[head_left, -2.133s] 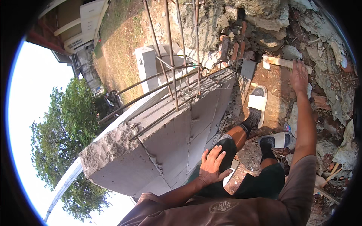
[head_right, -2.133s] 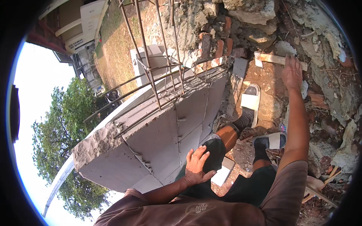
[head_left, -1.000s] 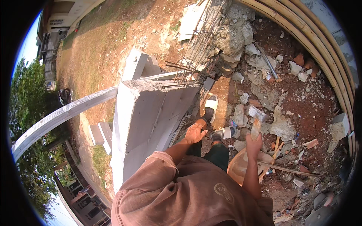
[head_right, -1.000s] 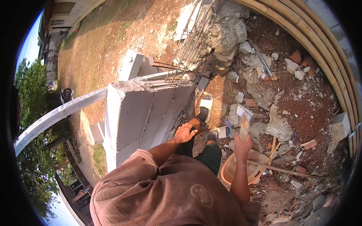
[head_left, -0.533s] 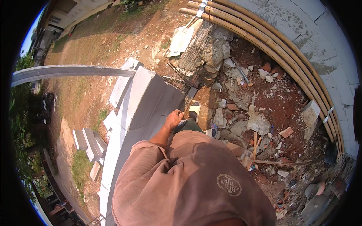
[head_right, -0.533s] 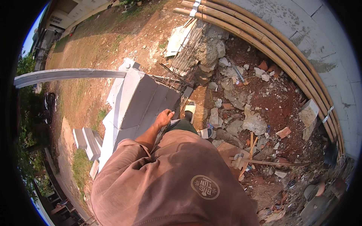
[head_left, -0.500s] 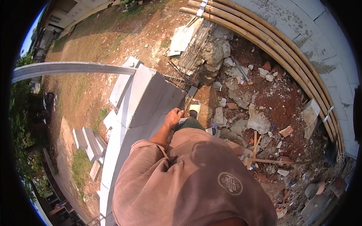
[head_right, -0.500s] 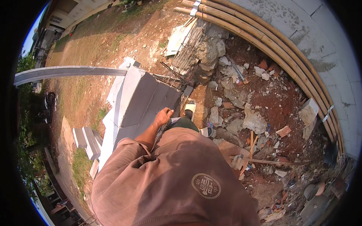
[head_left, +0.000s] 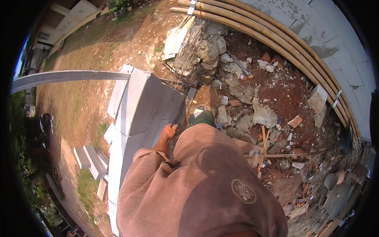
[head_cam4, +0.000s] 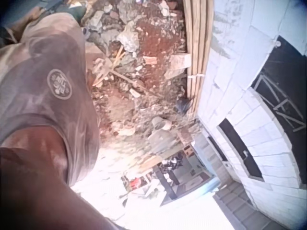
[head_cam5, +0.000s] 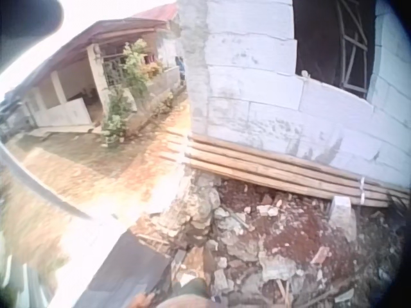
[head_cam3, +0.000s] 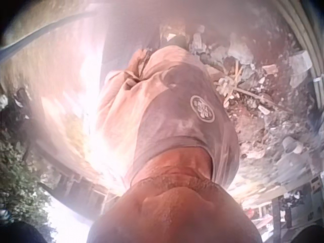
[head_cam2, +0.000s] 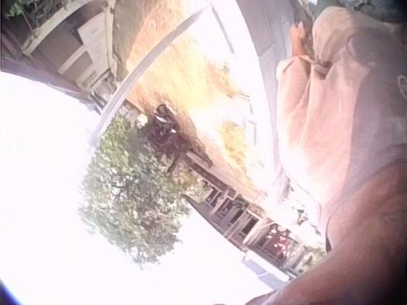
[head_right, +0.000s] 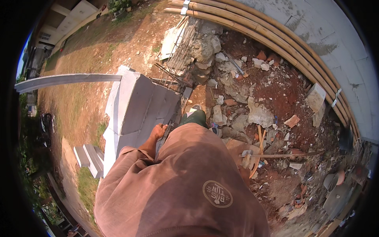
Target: The person uses a hammer to adjust and secure metal rebar rods into a concrete structure. They then squat and tie the rebar together with wire, using a hammer to tighten the connections.
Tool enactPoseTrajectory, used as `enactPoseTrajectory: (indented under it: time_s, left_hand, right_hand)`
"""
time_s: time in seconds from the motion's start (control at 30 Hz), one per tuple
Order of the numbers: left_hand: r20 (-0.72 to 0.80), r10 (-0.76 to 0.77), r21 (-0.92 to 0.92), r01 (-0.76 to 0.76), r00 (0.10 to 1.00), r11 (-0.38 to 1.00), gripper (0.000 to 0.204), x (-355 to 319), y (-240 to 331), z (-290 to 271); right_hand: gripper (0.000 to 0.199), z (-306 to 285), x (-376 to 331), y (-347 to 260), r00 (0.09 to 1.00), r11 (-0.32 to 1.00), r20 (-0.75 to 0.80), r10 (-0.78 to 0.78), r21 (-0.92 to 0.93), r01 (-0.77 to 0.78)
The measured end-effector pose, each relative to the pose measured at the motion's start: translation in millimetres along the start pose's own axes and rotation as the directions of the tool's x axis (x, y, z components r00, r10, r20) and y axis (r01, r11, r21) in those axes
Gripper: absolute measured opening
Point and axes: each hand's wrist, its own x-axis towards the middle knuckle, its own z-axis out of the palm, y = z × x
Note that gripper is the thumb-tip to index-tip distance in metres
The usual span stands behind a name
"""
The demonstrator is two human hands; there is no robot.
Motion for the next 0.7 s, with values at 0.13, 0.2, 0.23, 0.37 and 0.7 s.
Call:
enactPoseTrajectory:
  time_s: [0.13,0.2,0.23,0.37,0.7]
  left_hand:
    - [0.004,0.106,-0.016,-0.106,0.994,0.994,0.05,28,49,-7]
    - [0.103,0.215,0.081,-0.224,0.971,0.971,0.049,51,104,-10]
    - [0.124,0.339,0.052,-0.347,0.933,0.936,0.047,51,161,-15]
    - [0.04,0.888,-0.056,-0.886,0.458,0.459,0.036,-4,405,-47]
    - [0.204,0.948,-0.134,-0.966,-0.245,-0.221,0.039,-197,611,-42]
  right_hand:
    - [0.033,5,-2,-9,0.999,0.999,0.008,0.038,0.016,-0.039]
    - [0.033,8,-4,-11,0.998,0.998,0.022,0.063,0.003,-0.063]
    - [0.033,5,-6,-11,0.997,0.997,0.008,0.077,0.001,-0.077]
    - [0.033,4,-15,-24,0.995,0.994,-0.003,0.096,-0.044,-0.096]
    - [0.034,27,-34,-58,0.993,0.994,-0.014,0.113,-0.004,-0.113]
